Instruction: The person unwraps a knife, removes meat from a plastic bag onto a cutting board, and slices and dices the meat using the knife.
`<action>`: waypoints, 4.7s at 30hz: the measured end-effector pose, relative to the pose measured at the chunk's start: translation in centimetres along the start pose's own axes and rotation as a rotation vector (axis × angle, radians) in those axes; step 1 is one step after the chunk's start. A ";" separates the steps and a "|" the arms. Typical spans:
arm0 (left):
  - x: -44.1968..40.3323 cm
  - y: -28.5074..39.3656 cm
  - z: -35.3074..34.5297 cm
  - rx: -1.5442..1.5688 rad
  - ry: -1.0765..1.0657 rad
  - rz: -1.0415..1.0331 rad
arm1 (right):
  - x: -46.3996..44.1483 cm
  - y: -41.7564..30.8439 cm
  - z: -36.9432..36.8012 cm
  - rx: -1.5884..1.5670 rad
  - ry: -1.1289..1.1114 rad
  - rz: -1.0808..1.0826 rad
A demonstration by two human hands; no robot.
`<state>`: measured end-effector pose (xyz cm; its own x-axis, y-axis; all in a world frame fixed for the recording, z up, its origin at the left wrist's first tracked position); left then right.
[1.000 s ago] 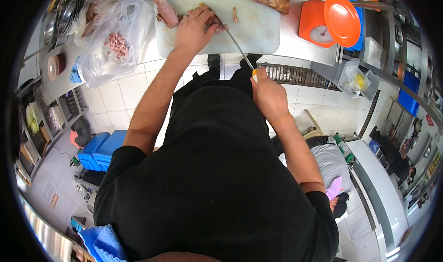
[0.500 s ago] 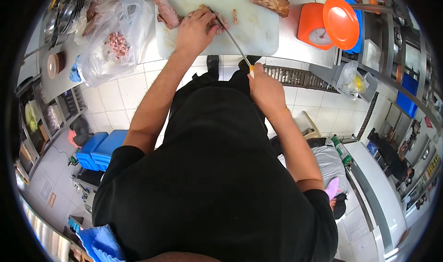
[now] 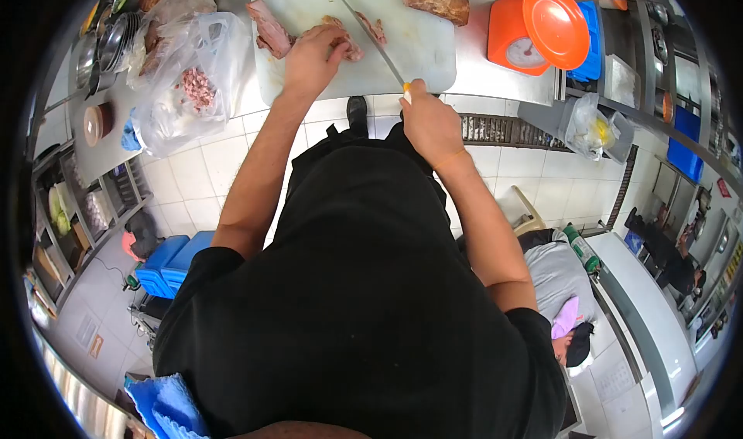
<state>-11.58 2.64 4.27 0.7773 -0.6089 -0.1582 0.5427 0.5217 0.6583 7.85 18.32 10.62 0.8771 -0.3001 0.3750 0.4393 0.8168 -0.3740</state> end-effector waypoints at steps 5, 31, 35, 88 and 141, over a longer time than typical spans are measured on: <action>-0.2 0.2 0.7 -0.109 0.031 0.064 | 2.4 -0.9 1.0 0.080 -0.058 0.050; -0.7 0.1 1.0 -0.116 0.035 0.033 | 2.4 1.5 -3.0 -0.005 -0.073 0.056; -0.5 -0.2 0.9 -0.115 0.047 0.032 | 1.6 1.2 -3.9 -0.016 -0.041 0.042; -1.1 -1.7 1.4 -0.139 0.045 0.053 | 0.8 -2.3 0.3 0.128 -0.165 0.048; -0.2 -2.2 1.0 -0.300 0.026 -0.031 | -4.3 -0.8 -3.9 0.093 -0.124 0.107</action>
<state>-13.25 1.04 3.64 0.7649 -0.6136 -0.1960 0.6328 0.6587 0.4070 4.48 17.02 6.06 0.8847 -0.1513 0.4409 0.3205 0.8843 -0.3397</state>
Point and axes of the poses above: each hand's wrist, its own x-axis away from the middle knuckle, its own z-axis out of the back of the hand, y = z × x, the point moved 4 cm from there along -x, towards the middle knuckle, and after that the axes turned 1 degree about z, right-handed, at the moved point
